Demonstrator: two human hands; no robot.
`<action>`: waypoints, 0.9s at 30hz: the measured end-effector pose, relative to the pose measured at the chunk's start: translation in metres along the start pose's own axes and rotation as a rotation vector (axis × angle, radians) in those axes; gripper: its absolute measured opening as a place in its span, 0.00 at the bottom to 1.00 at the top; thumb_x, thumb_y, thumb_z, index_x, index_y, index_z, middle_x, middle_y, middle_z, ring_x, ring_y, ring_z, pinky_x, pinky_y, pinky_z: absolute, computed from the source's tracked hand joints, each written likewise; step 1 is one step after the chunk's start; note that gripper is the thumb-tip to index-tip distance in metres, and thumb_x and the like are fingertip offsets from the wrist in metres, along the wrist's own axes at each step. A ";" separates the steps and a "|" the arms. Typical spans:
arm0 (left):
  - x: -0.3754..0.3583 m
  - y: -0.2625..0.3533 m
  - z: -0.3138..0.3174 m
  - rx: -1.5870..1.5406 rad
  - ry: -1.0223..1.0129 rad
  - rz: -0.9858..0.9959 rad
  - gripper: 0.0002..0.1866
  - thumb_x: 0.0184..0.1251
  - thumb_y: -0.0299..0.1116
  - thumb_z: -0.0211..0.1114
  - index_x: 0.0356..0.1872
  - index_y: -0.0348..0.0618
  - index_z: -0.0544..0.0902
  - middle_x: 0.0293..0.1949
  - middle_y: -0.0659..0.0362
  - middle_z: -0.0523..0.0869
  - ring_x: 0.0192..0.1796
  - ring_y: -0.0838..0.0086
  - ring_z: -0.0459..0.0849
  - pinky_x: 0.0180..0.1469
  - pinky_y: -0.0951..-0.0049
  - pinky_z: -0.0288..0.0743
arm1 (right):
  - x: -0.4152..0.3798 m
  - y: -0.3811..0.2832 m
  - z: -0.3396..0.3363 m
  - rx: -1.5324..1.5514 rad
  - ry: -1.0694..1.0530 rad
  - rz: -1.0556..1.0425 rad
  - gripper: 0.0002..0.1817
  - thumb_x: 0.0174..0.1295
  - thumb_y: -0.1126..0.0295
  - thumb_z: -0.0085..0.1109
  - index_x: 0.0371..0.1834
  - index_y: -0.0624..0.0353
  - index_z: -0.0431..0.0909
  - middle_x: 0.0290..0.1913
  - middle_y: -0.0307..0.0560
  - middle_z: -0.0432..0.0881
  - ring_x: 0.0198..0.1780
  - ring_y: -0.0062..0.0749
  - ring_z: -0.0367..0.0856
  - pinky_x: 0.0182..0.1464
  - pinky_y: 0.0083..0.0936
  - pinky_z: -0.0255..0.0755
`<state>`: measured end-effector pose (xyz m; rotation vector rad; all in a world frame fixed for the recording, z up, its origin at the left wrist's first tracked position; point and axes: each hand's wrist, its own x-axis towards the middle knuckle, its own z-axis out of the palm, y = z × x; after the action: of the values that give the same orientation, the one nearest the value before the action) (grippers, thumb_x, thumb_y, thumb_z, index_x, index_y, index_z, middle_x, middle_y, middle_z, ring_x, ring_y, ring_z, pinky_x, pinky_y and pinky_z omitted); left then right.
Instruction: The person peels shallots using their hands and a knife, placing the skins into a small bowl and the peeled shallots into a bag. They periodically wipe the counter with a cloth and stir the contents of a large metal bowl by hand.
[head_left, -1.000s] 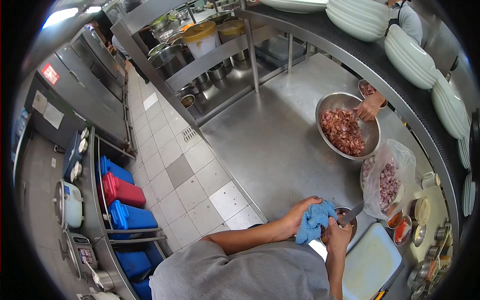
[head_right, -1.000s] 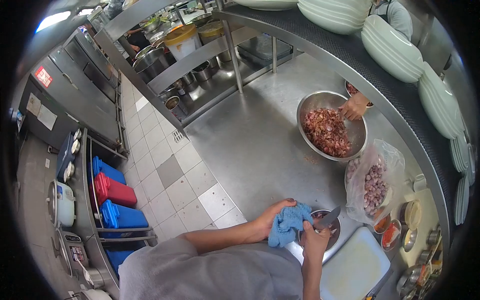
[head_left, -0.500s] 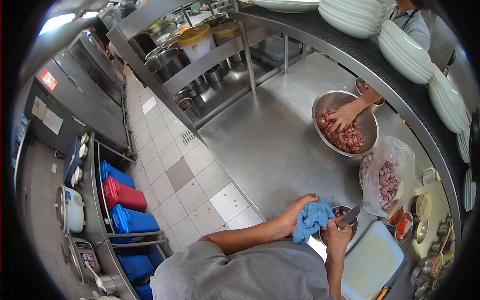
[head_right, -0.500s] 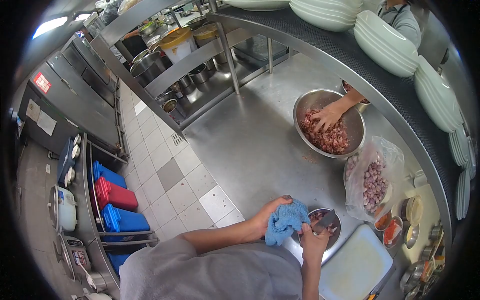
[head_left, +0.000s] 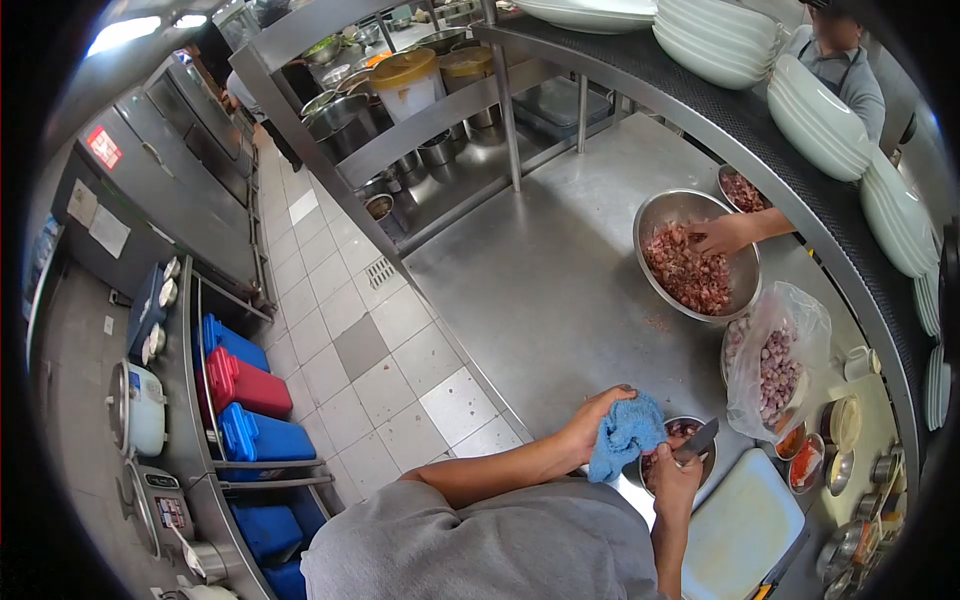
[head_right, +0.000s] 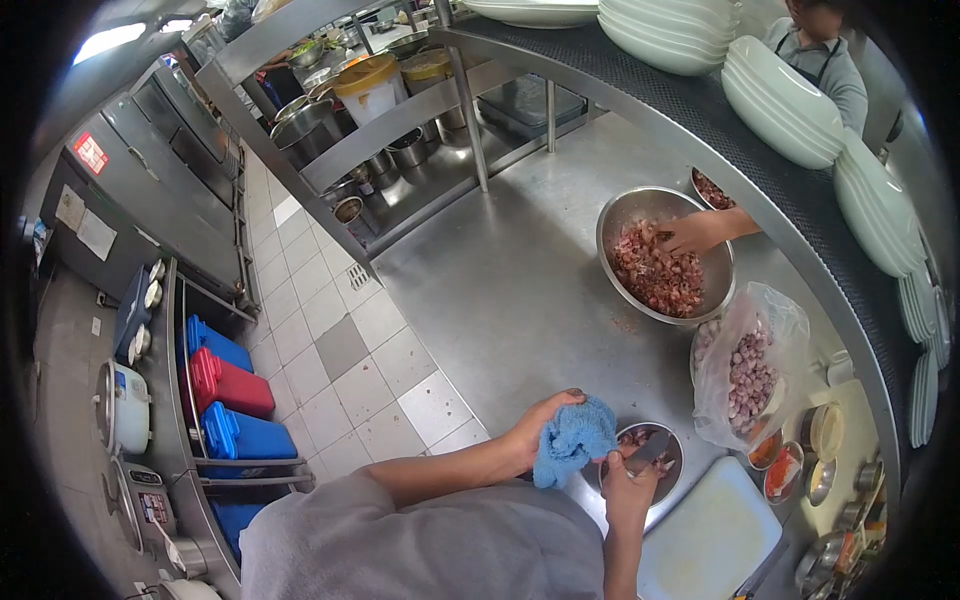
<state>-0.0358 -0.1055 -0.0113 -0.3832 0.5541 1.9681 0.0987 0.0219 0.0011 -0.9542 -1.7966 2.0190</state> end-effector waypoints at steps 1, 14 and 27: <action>0.000 -0.001 0.000 0.006 0.000 0.009 0.15 0.64 0.41 0.66 0.45 0.45 0.79 0.40 0.57 0.84 0.42 0.66 0.86 0.47 0.64 0.80 | 0.001 0.002 0.000 -0.013 0.001 -0.022 0.06 0.67 0.71 0.60 0.34 0.62 0.81 0.22 0.34 0.77 0.18 0.13 0.65 0.20 0.16 0.56; 0.004 0.001 -0.003 0.065 -0.044 0.064 0.14 0.67 0.42 0.63 0.45 0.45 0.77 0.41 0.56 0.83 0.43 0.65 0.85 0.49 0.64 0.79 | 0.004 0.000 0.000 -0.121 0.003 -0.009 0.04 0.67 0.74 0.60 0.35 0.63 0.80 0.29 0.43 0.84 0.29 0.22 0.78 0.35 0.19 0.71; 0.019 0.065 -0.042 -0.127 0.006 0.268 0.16 0.72 0.47 0.55 0.46 0.45 0.79 0.36 0.58 0.84 0.35 0.69 0.84 0.41 0.62 0.81 | -0.001 0.014 -0.021 -0.125 0.224 -0.047 0.05 0.63 0.74 0.62 0.39 0.62 0.77 0.27 0.42 0.82 0.22 0.20 0.75 0.24 0.19 0.68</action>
<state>-0.1009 -0.1389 -0.0425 -0.4108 0.5064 2.2678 0.1153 0.0347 -0.0120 -1.1141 -1.8201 1.7130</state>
